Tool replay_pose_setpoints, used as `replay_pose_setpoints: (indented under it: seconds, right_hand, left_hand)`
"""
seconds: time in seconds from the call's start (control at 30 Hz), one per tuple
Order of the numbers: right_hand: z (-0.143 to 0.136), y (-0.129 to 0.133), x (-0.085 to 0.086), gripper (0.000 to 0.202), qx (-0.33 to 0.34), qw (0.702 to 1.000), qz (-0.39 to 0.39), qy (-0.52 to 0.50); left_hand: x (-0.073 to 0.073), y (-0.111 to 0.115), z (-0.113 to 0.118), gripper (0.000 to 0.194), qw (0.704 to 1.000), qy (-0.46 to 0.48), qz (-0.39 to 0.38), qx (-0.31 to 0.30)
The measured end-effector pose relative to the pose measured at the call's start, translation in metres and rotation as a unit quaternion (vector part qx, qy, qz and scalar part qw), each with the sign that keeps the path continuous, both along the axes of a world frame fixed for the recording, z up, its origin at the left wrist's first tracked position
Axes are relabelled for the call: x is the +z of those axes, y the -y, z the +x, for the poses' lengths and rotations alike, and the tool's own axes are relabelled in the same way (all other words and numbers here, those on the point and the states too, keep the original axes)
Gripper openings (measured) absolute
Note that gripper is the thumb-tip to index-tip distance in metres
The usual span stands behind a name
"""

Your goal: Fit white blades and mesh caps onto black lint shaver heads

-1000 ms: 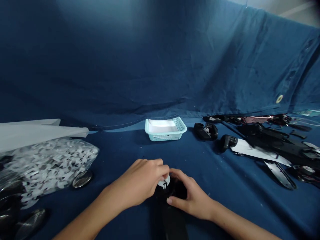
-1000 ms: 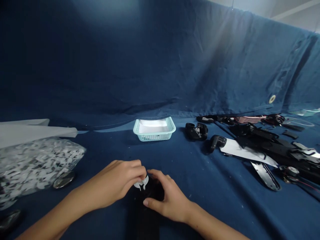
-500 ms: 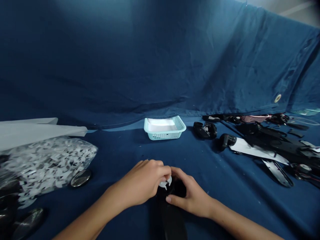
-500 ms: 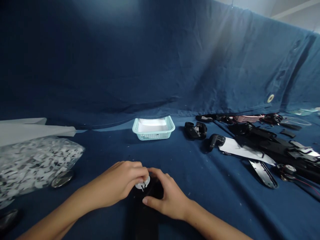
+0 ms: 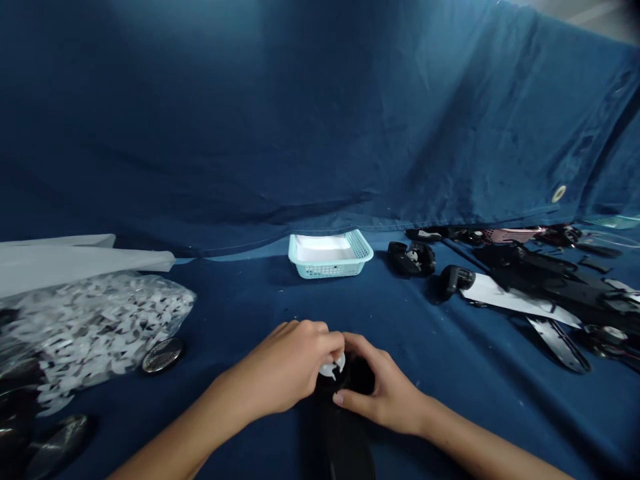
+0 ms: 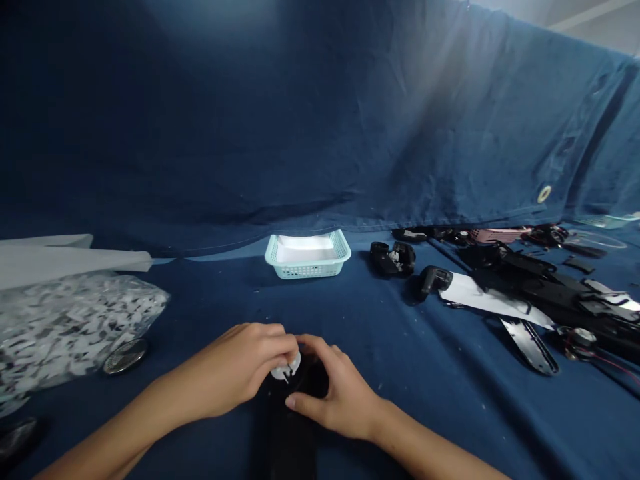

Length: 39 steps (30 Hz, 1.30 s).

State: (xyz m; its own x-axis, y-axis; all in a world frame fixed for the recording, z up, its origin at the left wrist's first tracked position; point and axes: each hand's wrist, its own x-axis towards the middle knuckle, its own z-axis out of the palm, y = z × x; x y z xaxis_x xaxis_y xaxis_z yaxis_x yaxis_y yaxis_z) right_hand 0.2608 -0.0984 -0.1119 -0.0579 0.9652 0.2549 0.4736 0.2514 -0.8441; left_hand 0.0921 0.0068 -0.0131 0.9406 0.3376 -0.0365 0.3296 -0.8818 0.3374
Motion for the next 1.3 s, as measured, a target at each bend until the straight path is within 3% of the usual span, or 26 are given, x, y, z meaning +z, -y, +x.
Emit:
replay_pose_setpoints:
  seconds: [0.4, 1.0, 1.3]
  right_hand:
    - [0.002, -0.001, 0.000, 0.069, -0.001, 1.000, -0.001, -0.003]
    - [0.001, -0.002, -0.006, 0.072, -0.015, 1.000, -0.005, -0.012]
    - [0.001, -0.002, -0.003, 0.072, -0.018, 1.000, 0.001, -0.009]
  left_hand:
    - [-0.005, 0.000, 0.001, 0.028, 1.000, -0.011, 0.022, -0.006]
    - [-0.007, 0.000, 0.002, 0.020, 1.000, -0.013, -0.016, 0.021]
    - [-0.007, -0.004, 0.001, 0.019, 1.000, -0.003, -0.003, -0.001]
